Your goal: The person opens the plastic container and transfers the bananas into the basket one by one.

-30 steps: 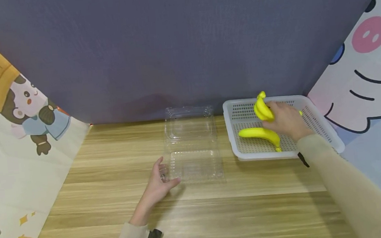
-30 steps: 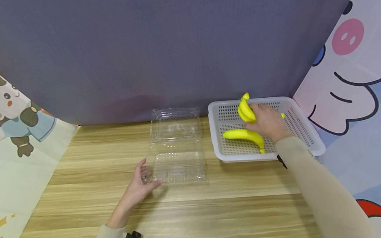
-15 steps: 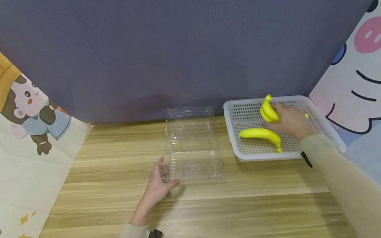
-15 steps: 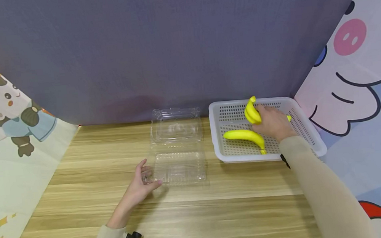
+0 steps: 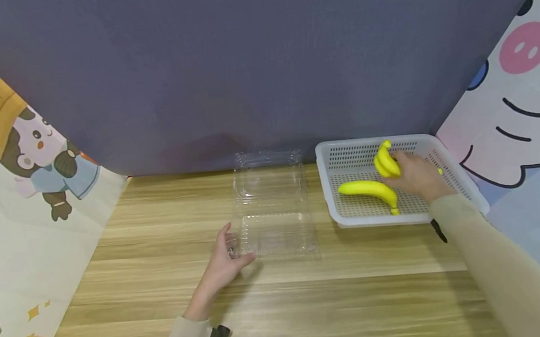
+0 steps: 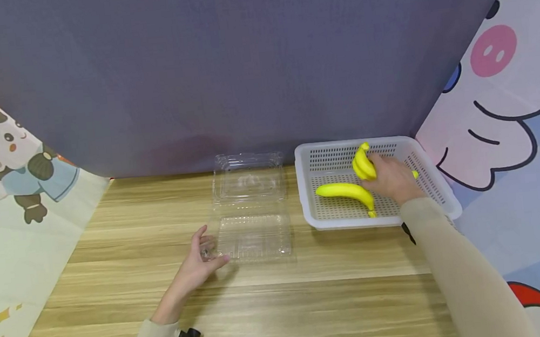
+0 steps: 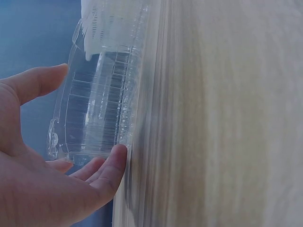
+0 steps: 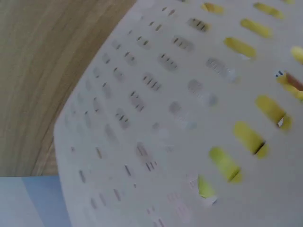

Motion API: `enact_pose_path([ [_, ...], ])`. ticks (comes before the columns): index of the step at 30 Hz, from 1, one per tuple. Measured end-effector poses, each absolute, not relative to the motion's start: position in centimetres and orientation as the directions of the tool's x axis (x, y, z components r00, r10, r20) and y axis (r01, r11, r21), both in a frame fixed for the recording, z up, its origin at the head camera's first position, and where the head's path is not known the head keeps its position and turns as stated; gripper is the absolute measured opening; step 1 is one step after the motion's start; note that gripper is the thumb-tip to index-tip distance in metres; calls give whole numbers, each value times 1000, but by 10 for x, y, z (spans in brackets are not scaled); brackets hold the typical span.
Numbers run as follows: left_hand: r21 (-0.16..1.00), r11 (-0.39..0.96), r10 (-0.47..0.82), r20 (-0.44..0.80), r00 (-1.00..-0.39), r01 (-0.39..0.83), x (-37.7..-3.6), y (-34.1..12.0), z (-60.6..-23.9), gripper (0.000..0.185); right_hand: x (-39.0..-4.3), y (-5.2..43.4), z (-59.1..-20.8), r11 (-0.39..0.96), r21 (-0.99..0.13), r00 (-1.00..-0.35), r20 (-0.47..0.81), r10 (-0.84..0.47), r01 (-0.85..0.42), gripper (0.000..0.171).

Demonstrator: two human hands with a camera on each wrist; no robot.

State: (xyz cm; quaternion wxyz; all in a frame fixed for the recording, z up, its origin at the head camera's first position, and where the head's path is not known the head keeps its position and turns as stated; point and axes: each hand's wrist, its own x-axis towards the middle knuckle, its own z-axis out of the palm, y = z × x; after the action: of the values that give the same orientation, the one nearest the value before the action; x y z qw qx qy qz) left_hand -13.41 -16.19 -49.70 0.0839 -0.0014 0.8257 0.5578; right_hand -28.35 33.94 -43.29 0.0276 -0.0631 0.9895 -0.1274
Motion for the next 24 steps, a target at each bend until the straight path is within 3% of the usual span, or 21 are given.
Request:
enact_pose_path([
  [12, 921, 376, 90, -143, -986, -99, -133, -161, -495, 106, -276, 357, -440, 963, -252, -991, -69, -114, -93, 84],
  [24, 920, 377, 88, -148, -985, -104, -134, -161, -495, 104, -272, 365, -447, 962, -258, -974, -179, -140, -91, 76],
])
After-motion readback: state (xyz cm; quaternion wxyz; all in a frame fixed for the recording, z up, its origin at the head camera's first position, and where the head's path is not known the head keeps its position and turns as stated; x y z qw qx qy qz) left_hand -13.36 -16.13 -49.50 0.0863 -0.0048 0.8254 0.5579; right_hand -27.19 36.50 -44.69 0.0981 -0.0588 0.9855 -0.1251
